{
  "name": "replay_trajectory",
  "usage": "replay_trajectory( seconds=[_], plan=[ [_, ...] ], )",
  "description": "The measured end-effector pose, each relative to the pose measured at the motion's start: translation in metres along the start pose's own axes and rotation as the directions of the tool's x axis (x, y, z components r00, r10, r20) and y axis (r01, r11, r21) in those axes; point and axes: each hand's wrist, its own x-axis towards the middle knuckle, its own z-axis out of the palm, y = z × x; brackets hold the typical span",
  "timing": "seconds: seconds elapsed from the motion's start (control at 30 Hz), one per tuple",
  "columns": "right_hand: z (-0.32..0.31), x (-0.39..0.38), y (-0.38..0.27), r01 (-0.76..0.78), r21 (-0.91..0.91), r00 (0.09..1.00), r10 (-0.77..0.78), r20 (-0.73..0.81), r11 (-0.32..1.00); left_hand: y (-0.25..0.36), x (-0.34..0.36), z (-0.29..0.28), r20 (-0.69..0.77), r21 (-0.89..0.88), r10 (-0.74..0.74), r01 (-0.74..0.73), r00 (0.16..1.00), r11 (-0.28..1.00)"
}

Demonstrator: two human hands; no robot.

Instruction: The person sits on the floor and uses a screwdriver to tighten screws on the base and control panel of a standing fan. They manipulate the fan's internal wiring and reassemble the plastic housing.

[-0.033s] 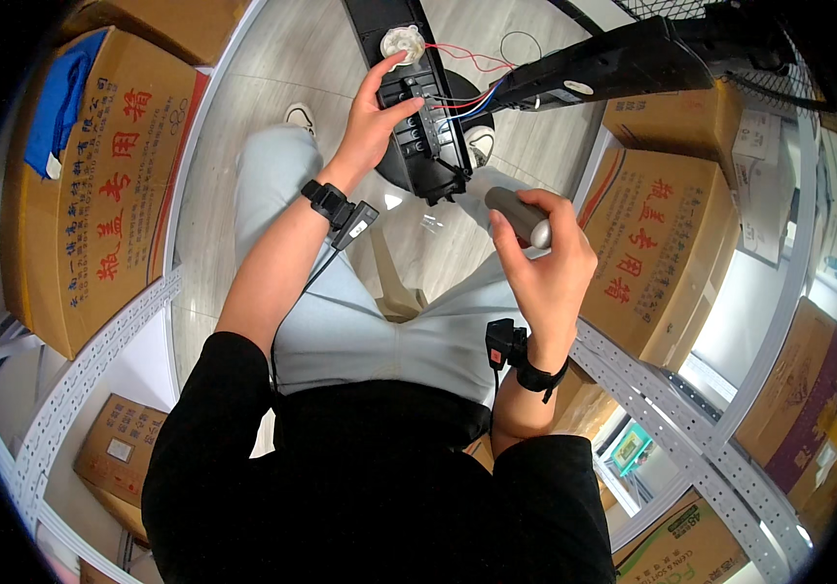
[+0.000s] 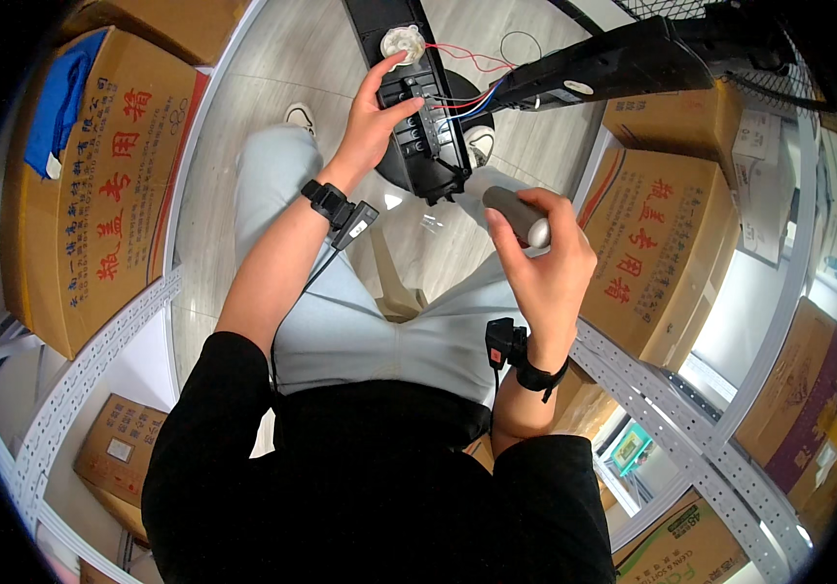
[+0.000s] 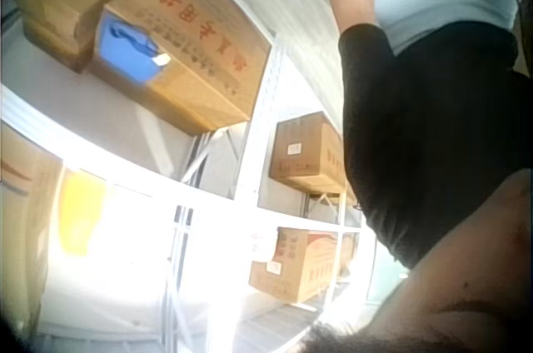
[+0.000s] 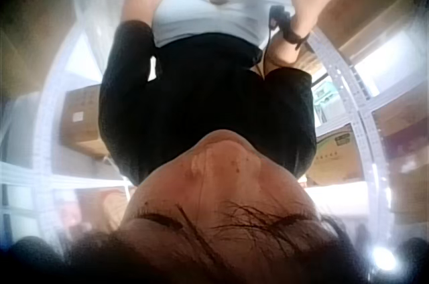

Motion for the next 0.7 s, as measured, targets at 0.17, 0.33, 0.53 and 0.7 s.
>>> replay_trajectory(
  seconds=[0.17,0.33,0.53,0.7],
  plan=[
    [0.0026,0.0039,-0.0079,-0.063,-0.066,0.997,0.065,0.031,0.996,-0.0066,0.0023,-0.0041,0.007,0.054,0.038,-0.038,0.999,0.998],
    [0.0063,0.0063,-0.0036,-0.045,-0.018,0.998,0.046,0.033,0.999,0.0003,-0.0011,0.0001,0.018,0.043,0.024,-0.025,1.0,0.999],
    [0.0073,0.0086,-0.0025,0.007,0.125,0.996,-0.017,0.082,0.992,-0.0043,0.0003,-0.0026,0.017,0.044,0.037,-0.037,0.999,0.998],
    [0.0048,0.0081,-0.005,-0.077,-0.021,0.995,0.078,0.066,0.997,-0.0045,0.0003,-0.0021,0.017,0.047,0.039,-0.04,0.999,0.998]
  ],
)
